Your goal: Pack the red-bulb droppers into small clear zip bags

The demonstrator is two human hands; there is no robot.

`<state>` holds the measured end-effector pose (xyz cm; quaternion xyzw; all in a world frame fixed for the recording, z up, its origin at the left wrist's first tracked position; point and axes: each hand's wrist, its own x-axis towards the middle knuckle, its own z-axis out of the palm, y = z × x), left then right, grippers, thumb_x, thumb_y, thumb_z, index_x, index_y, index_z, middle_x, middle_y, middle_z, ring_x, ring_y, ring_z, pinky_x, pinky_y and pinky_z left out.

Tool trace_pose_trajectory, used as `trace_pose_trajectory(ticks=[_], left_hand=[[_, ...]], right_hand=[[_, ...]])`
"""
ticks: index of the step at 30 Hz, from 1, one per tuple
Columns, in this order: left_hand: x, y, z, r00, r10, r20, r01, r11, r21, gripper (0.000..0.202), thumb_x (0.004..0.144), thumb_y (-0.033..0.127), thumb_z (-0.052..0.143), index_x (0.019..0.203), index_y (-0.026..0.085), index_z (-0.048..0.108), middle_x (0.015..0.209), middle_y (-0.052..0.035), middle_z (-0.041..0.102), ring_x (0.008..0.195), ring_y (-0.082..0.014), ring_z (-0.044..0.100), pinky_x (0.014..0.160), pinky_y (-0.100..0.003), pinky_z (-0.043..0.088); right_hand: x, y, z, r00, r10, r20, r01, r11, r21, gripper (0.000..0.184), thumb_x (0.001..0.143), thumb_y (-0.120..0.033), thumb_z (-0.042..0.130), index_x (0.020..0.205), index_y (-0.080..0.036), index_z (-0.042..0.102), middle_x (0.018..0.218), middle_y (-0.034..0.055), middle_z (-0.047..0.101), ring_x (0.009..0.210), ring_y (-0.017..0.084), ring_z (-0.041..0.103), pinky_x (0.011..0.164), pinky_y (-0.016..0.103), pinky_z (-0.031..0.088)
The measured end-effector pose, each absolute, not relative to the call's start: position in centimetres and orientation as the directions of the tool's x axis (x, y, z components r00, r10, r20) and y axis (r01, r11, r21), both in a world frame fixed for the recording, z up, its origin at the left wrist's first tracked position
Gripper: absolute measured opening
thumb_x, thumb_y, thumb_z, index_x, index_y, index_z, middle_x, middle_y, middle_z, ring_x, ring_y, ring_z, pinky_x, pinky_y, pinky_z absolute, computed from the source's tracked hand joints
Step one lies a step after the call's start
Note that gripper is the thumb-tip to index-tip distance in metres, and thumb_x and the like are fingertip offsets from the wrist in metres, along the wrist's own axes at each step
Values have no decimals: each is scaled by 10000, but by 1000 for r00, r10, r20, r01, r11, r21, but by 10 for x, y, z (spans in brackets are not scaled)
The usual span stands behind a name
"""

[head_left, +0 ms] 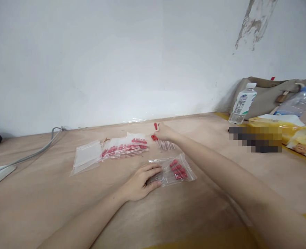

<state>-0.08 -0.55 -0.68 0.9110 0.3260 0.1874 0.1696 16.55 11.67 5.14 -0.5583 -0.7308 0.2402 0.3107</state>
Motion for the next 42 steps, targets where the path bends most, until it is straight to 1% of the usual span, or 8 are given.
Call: trace_pose_trajectory(ticks=[6,10,13,23,28,32,37,42], left_hand=[[-2,-3,-6,745,630,220,505,-748,431,382,891,348,469,1261,256,476,1293,-55,468,1175,-206,445,988,-369,376],[-2,-3,-6,745,634,208,523,-748,409,392,892,348,465,1277,272,457,1311,-51,455,1190,-213,431,1000,-390,360],[-2,-3,-6,745,630,218,523,-755,394,389,895,348,457,1277,275,456,1306,-54,460,1188,-221,434,989,-404,370],[-2,-4,-6,743,631,223,532,-759,375,393,896,341,451,1283,278,448,1304,-52,463,1179,-227,440,986,-415,373],[-2,-4,-8,736,645,208,555,-749,362,389,898,344,449,1279,268,449,1314,-47,452,1200,-212,421,999,-392,367],[-1,-5,-7,730,650,210,566,-747,347,387,897,348,450,1273,256,454,1307,-52,460,1193,-213,429,993,-383,374],[-1,-6,-7,725,659,201,578,-741,342,406,899,353,447,1293,260,425,1322,-56,444,1203,-218,419,1000,-393,364],[-1,-8,-6,724,662,196,579,-736,350,433,904,352,434,1325,271,376,1368,-57,392,1220,-228,402,1000,-407,362]], right_hand=[[262,65,31,-4,979,203,201,200,-959,633,643,-165,460,1216,-202,195,549,-97,434,373,101,444,344,197,322],[289,43,-2,204,968,143,-16,150,-989,563,615,-175,511,1112,-234,252,565,-102,470,394,101,488,356,204,389],[284,38,-17,250,958,139,-130,176,-976,479,627,-202,549,1011,-250,267,598,-96,513,454,114,551,419,233,461],[266,31,-28,77,969,234,-145,243,-959,483,672,-330,608,959,-247,228,740,-47,584,602,123,620,654,329,527],[270,28,-28,70,971,230,-78,235,-969,484,669,-365,593,968,-251,230,719,-42,582,576,127,592,592,304,503],[273,23,-23,53,988,144,-170,151,-974,467,648,-325,624,937,-258,263,733,-32,597,629,145,621,662,330,515],[279,20,-22,-53,999,-10,-330,-27,-943,261,718,-286,587,856,-234,371,769,13,631,724,148,644,792,354,495],[293,21,-20,-220,974,-47,-72,-64,-995,220,665,-293,669,773,-163,529,755,11,609,643,90,575,663,250,474]])
